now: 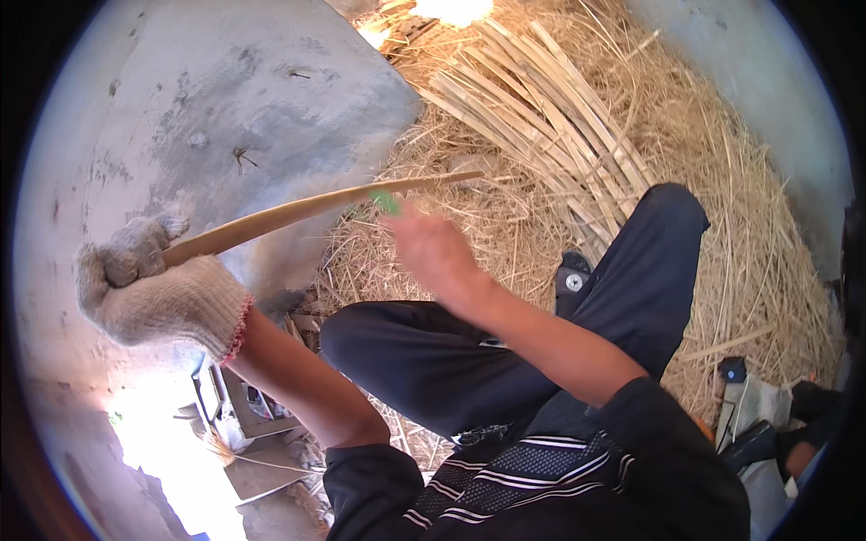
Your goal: The person sits cross-legged on a bed of straw and uses a green-handled knife to peel the outer layer off a long bamboo stick. They hold the stick with a gloved left hand and scrape the surface with the knife in their right hand, generating thin shavings that fall onto the straw.
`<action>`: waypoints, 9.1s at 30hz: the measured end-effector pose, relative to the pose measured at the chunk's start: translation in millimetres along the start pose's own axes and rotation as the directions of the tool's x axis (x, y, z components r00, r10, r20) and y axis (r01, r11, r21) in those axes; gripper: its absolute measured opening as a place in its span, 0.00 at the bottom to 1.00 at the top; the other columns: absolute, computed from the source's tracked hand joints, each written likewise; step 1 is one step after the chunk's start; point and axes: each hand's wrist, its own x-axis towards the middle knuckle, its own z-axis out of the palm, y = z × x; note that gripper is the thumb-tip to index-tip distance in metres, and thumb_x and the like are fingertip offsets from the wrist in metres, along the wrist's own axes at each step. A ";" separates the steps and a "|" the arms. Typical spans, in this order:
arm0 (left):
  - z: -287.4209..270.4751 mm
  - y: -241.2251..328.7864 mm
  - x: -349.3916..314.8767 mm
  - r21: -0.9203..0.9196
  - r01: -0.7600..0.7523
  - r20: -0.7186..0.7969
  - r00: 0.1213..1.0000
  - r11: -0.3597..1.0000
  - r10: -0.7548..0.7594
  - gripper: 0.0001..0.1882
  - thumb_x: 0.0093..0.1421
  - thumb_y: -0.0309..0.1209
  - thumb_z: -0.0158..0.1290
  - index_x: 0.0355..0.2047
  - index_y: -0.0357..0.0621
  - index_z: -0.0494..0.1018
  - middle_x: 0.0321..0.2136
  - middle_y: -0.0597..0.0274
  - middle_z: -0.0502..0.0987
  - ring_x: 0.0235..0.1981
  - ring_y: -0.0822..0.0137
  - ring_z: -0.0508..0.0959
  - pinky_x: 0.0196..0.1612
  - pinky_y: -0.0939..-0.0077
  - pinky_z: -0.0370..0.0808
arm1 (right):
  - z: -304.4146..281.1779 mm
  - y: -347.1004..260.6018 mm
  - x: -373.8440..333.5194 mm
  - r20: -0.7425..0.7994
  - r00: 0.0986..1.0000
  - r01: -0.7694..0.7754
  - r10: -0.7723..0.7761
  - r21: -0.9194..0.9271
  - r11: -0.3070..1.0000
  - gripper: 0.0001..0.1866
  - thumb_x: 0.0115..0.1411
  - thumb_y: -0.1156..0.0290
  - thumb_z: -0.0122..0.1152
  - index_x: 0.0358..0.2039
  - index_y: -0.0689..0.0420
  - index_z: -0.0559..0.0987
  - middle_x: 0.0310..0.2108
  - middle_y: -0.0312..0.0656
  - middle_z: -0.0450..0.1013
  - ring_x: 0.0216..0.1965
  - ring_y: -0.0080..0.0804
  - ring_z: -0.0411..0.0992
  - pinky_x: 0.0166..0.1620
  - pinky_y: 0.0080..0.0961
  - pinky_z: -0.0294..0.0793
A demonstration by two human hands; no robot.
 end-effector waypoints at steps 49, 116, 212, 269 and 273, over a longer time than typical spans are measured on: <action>-39.8 -8.5 10.4 -0.121 0.087 -0.017 0.996 0.989 -0.090 0.22 0.57 0.32 0.47 0.09 0.59 0.53 0.06 0.76 0.51 0.08 0.78 0.49 0.14 0.77 0.51 | -5.7 -22.9 -9.1 0.091 0.995 -0.065 0.045 0.235 0.970 0.18 0.69 0.58 0.46 0.34 0.62 0.70 0.14 0.56 0.70 0.18 0.59 0.71 0.22 0.51 0.71; -81.8 -31.3 35.8 -0.363 0.175 0.390 0.920 0.915 -0.021 0.21 0.55 0.33 0.45 0.07 0.61 0.53 0.05 0.75 0.52 0.08 0.76 0.50 0.15 0.76 0.50 | 21.5 7.2 -7.1 0.089 0.960 -0.264 0.264 -0.009 0.964 0.18 0.68 0.58 0.45 0.39 0.64 0.72 0.18 0.63 0.70 0.25 0.58 0.75 0.25 0.48 0.74; -161.0 -84.4 76.9 0.896 -0.429 0.344 0.835 0.115 0.430 0.13 0.50 0.34 0.61 0.25 0.32 0.78 0.18 0.57 0.80 0.15 0.67 0.79 0.21 0.75 0.78 | -96.7 -149.4 -64.5 -0.433 0.784 -0.344 -0.446 0.295 -0.892 0.28 0.67 0.37 0.28 0.39 0.47 0.67 0.15 0.26 0.56 0.10 0.14 0.49 0.20 0.27 0.74; -68.0 -16.9 18.4 -0.355 0.140 0.197 0.978 0.924 -0.073 0.21 0.56 0.31 0.47 0.09 0.58 0.53 0.07 0.75 0.52 0.09 0.77 0.50 0.16 0.76 0.52 | 16.9 3.5 -26.1 0.052 0.983 -0.183 0.176 0.252 0.950 0.18 0.70 0.60 0.42 0.39 0.65 0.69 0.14 0.58 0.68 0.17 0.60 0.69 0.22 0.50 0.63; -68.2 -18.2 14.5 -0.401 0.209 0.269 0.958 0.892 -0.104 0.21 0.55 0.31 0.47 0.09 0.58 0.53 0.06 0.75 0.52 0.08 0.76 0.51 0.15 0.74 0.54 | 25.5 44.4 -15.8 0.001 0.979 -0.204 0.204 0.061 0.977 0.18 0.70 0.60 0.42 0.35 0.65 0.69 0.14 0.57 0.68 0.18 0.60 0.69 0.22 0.49 0.64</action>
